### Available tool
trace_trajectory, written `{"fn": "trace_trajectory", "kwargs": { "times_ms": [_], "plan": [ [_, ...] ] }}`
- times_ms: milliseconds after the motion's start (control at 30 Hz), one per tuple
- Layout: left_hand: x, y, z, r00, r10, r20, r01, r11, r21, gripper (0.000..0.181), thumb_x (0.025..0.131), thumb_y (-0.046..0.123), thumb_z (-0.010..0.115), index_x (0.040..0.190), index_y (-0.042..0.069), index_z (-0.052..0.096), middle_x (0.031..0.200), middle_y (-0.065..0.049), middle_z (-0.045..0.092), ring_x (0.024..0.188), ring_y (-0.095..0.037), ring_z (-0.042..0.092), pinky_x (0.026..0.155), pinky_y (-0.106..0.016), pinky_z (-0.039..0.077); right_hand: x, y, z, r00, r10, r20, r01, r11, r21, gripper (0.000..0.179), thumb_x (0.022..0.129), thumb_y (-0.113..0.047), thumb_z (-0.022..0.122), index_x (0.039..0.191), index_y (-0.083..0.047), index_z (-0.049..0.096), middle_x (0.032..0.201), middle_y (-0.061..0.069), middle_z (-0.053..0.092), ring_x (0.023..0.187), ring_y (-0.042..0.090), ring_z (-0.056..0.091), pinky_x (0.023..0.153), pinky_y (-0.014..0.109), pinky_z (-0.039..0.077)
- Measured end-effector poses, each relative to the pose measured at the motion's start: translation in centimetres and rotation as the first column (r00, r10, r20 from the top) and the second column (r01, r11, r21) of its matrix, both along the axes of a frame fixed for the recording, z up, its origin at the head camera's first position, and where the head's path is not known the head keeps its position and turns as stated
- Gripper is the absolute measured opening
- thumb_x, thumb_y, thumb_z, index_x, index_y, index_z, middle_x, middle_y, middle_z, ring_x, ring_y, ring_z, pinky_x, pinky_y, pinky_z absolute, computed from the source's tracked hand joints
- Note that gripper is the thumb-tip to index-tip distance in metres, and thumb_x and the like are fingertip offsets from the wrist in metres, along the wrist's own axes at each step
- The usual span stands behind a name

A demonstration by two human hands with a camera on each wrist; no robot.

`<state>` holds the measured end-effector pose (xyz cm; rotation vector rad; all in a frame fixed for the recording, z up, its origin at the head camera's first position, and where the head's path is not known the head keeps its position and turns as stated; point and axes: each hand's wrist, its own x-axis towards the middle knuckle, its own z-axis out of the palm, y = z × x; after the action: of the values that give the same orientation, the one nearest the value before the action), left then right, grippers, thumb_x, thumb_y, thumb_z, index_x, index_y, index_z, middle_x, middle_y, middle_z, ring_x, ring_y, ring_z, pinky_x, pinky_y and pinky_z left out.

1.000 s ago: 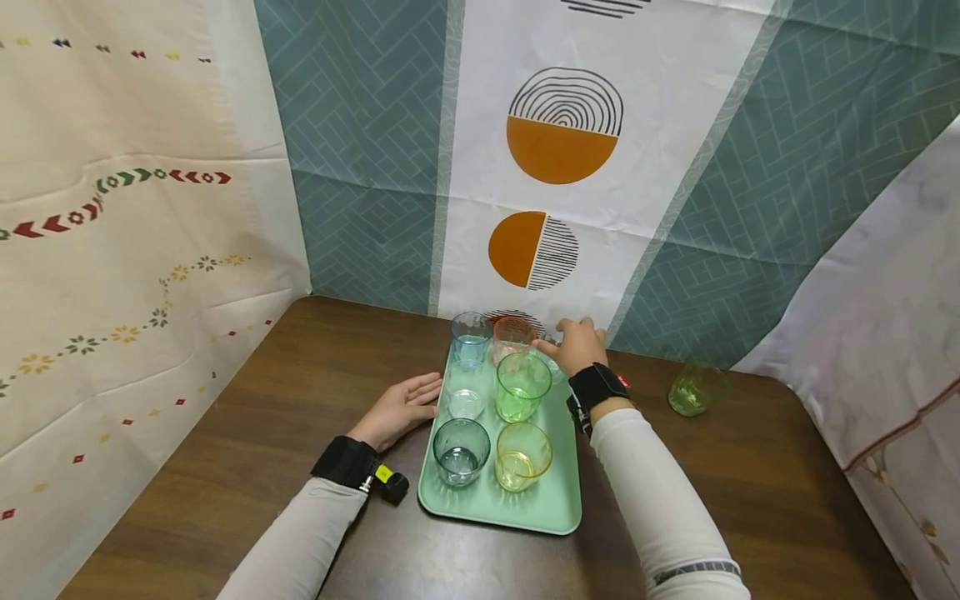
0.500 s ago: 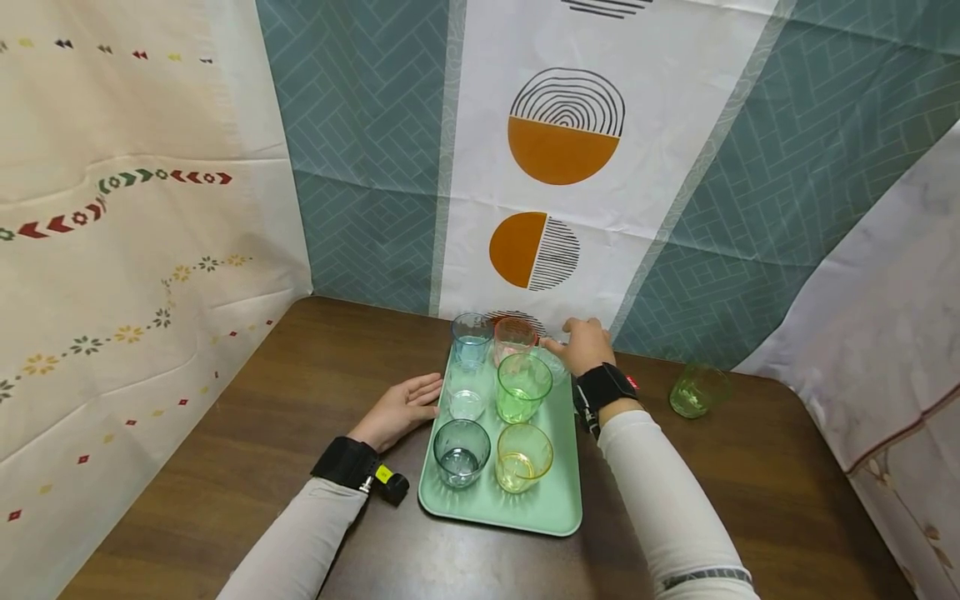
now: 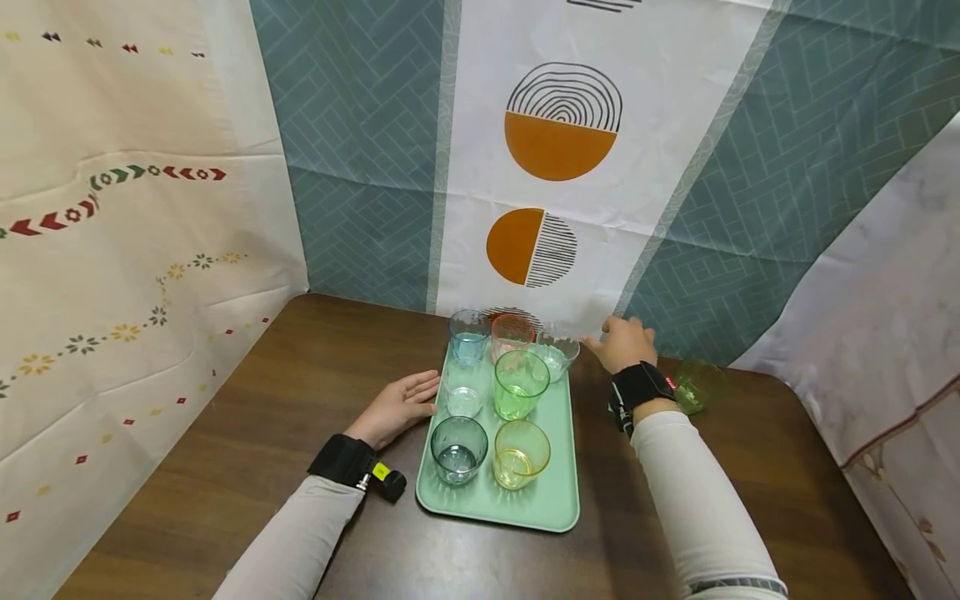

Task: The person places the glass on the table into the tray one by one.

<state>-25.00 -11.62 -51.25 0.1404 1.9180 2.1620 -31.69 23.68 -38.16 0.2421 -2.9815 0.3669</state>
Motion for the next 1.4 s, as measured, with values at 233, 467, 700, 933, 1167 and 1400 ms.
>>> {"fn": "trace_trajectory", "kwargs": {
  "times_ms": [233,467,700,933,1167,1400],
  "plan": [
    [-0.1,-0.1,-0.1,1.0,0.006,-0.003,-0.006,1.0,0.0,0.066,0.085,-0.012,0.061,0.145,0.001,0.036,0.147,-0.021,0.042,0.133,-0.027,0.041,0.105,-0.043,0.042,0.4,2.9,0.0,0.992,-0.106,0.068,0.103,0.994,0.046,0.056,0.095,-0.04,0.054,0.12,0.01,0.056,0.116,0.042,0.047,0.103,0.062,0.038,0.085,0.072,0.037],
    [0.1,0.1,0.1,1.0,0.002,-0.007,-0.002,1.0,-0.004,0.066,0.085,-0.012,0.061,0.145,0.0,0.035,0.147,-0.02,0.041,0.133,-0.027,0.042,0.105,-0.043,0.041,0.8,5.6,0.5,0.975,-0.187,0.12,0.184,0.982,0.037,0.065,0.095,-0.047,0.051,0.124,0.011,0.051,0.123,0.047,0.033,0.105,0.068,0.028,0.08,0.078,0.036],
    [0.1,0.1,0.3,1.0,-0.018,-0.02,0.018,1.0,-0.009,0.067,0.086,-0.011,0.06,0.145,-0.001,0.033,0.148,-0.023,0.039,0.134,-0.029,0.04,0.105,-0.044,0.041,1.0,8.0,0.2,0.962,-0.231,0.148,0.224,0.973,0.06,0.07,0.095,-0.049,0.048,0.13,0.011,0.045,0.126,0.05,0.025,0.107,0.071,0.023,0.082,0.08,0.032],
    [0.3,0.0,0.2,1.0,-0.012,-0.007,0.012,1.0,0.003,0.067,0.085,-0.012,0.06,0.145,-0.001,0.034,0.148,-0.022,0.04,0.134,-0.028,0.04,0.105,-0.042,0.041,1.3,8.9,0.1,0.949,-0.261,0.179,0.251,0.965,0.076,0.061,0.096,-0.037,0.051,0.132,0.011,0.041,0.128,0.051,0.021,0.107,0.071,0.023,0.081,0.079,0.035],
    [0.3,0.0,0.1,1.0,-0.013,-0.02,0.013,1.0,0.015,0.066,0.085,-0.012,0.06,0.145,-0.002,0.033,0.148,-0.023,0.039,0.134,-0.029,0.04,0.105,-0.042,0.041,1.6,10.3,-0.1,0.923,-0.306,0.235,0.297,0.952,0.076,0.061,0.096,-0.032,0.05,0.136,0.012,0.034,0.128,0.052,0.02,0.109,0.073,0.022,0.081,0.08,0.036],
    [0.2,-0.1,0.0,1.0,-0.014,-0.018,0.014,1.0,0.013,0.067,0.086,-0.012,0.059,0.145,-0.002,0.033,0.148,-0.023,0.038,0.134,-0.029,0.039,0.105,-0.042,0.042,2.0,11.5,-0.8,0.918,-0.314,0.244,0.306,0.949,0.073,0.063,0.097,-0.034,0.046,0.135,0.014,0.03,0.129,0.054,0.021,0.11,0.078,0.019,0.086,0.079,0.033]
  ]
}}
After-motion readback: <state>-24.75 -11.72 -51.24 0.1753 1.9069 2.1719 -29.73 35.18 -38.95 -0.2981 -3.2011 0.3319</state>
